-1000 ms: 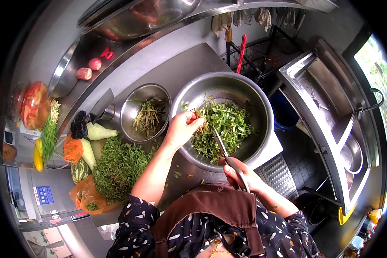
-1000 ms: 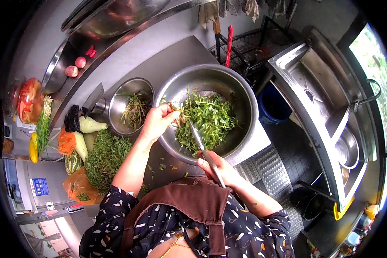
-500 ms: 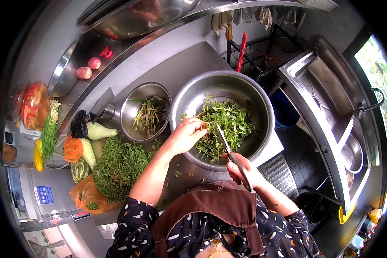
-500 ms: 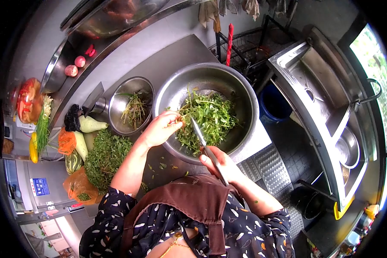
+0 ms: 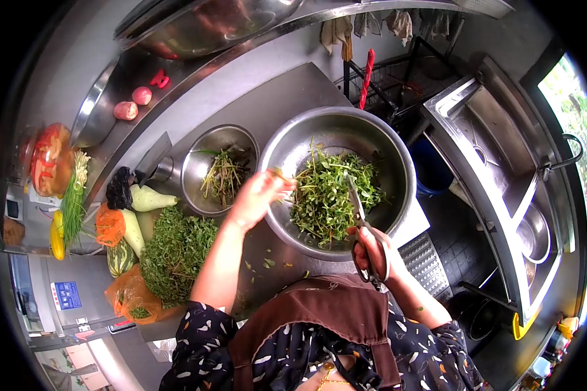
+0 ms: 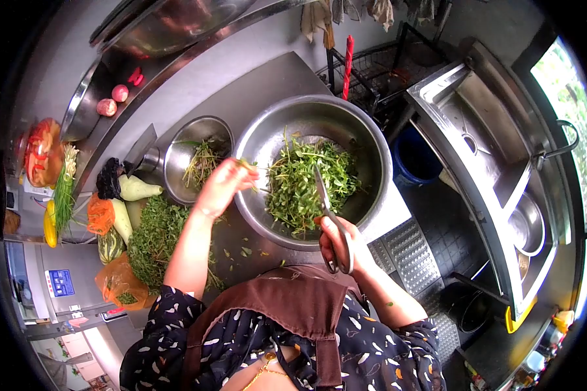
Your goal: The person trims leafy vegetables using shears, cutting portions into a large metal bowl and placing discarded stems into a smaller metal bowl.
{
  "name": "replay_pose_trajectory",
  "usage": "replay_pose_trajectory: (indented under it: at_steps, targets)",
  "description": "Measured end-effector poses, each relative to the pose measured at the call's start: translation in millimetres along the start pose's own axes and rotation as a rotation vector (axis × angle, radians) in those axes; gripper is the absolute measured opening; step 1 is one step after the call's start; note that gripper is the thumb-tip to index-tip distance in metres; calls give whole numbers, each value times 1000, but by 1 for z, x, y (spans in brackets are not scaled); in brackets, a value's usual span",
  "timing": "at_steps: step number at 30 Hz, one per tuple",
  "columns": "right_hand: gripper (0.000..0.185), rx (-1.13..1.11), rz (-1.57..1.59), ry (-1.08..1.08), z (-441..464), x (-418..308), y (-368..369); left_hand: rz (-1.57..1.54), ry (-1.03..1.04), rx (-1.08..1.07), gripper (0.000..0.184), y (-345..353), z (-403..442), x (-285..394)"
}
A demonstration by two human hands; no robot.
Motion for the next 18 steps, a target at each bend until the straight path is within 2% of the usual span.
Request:
replay_pose_trajectory:
  at_steps: [1, 3, 5, 6, 7, 9, 11, 13, 14, 16, 18]
  targets:
    - [45, 2, 42, 12, -1, -1, -2, -143, -60, 81, 33, -19, 6, 0]
    - [46, 8, 50, 10, -6, -6, -4, -231, -7, 210, 32, -65, 23, -13]
    - [47, 33, 55, -13, -6, -3, -10, 222, -46, 527, 40, -82, 38, -7]
    - [48, 51, 109, 21, -7, -7, -8, 950, 61, 633, 53, -89, 43, -5]
    - [48, 47, 107, 20, -6, -7, -8, 1288, 271, 662, 62, -90, 49, -5]
    - [49, 18, 129, 19, -5, -5, -9, 976, 373, 548, 59, -67, 70, -9]
    - [49, 1, 114, 41, -3, -4, -6, 697, 170, 312, 58, -20, 89, 0]
    - [52, -116, 195, 128, 3, -2, 0, 761, 246, 252, 58, 22, 108, -9]
    - [55, -154, 261, 207, 6, 0, 4, 872, 315, 282, 57, 35, 121, -22]
    - [57, -207, 275, 232, 8, -4, 13, 1040, 442, 324, 55, 51, 137, -44]
    - [56, -258, 242, 238, 12, -4, 17, 987, 288, 256, 33, 53, 144, -53]
Point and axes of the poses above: each hand's wrist, its own z-axis towards the middle knuckle, its own y-axis out of the palm, x = y × z, the point moved 1 cm from there along z, towards the middle knuckle, and after that the axes turned 12 degrees about x, right-handed, at the moved point
